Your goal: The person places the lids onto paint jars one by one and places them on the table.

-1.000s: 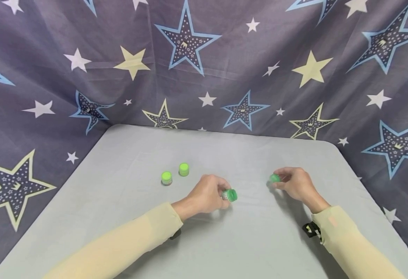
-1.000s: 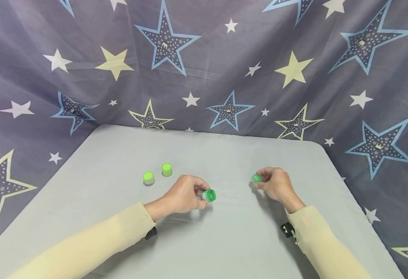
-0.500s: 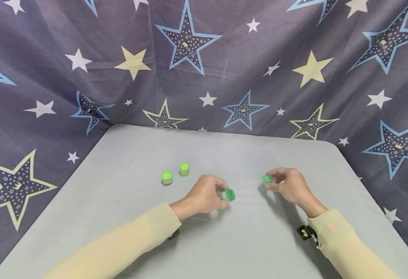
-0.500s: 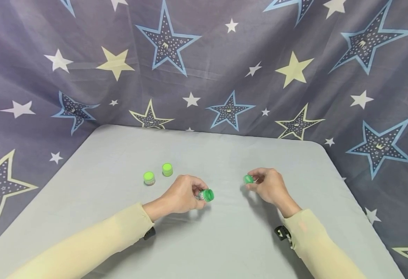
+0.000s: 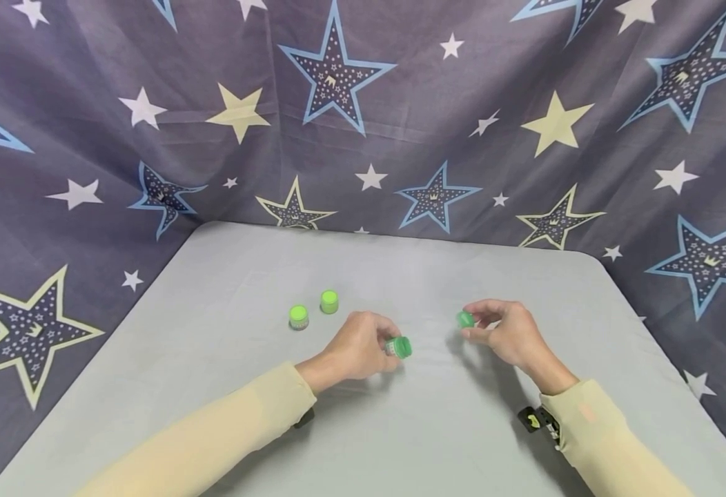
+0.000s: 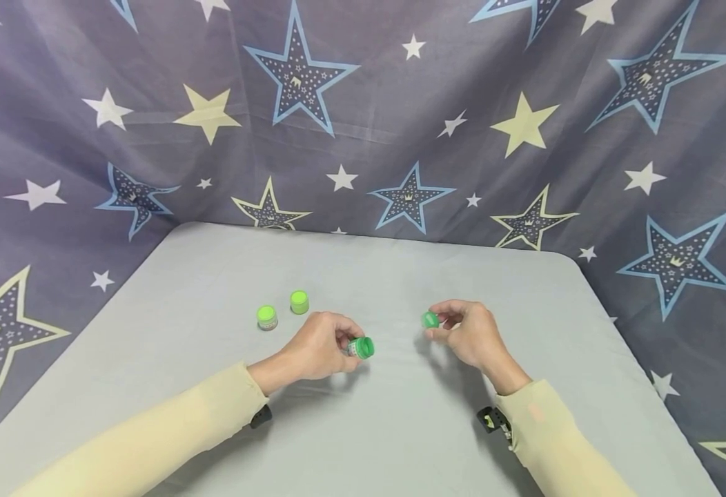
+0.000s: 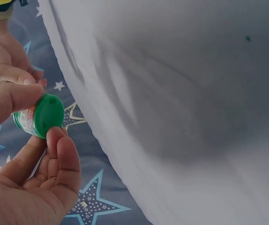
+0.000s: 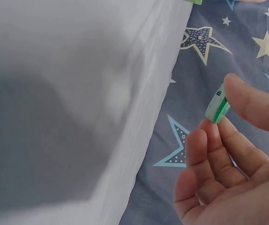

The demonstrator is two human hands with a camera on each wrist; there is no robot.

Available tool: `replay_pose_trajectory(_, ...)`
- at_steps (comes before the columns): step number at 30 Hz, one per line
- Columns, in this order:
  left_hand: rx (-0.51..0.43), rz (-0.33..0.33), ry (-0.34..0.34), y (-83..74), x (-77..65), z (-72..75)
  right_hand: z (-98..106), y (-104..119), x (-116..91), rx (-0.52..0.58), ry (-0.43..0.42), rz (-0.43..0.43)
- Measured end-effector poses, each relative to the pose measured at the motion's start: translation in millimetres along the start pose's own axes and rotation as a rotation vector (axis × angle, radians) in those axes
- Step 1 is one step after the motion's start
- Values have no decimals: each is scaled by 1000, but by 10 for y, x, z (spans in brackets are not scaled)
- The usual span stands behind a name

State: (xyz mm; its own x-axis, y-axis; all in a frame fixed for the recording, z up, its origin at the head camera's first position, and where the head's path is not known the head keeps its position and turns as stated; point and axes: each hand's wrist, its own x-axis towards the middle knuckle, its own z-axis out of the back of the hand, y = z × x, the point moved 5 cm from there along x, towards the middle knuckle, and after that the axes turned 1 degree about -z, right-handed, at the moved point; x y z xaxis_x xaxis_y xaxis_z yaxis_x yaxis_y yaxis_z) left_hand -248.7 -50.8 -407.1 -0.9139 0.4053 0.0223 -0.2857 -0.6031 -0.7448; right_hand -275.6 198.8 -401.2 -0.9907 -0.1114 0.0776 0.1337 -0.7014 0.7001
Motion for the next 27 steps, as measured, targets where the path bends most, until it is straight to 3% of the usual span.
replay_pose_trajectory(27, 0, -15, -2, 42, -68, 39, -221, 280, -119, 71, 28, 103)
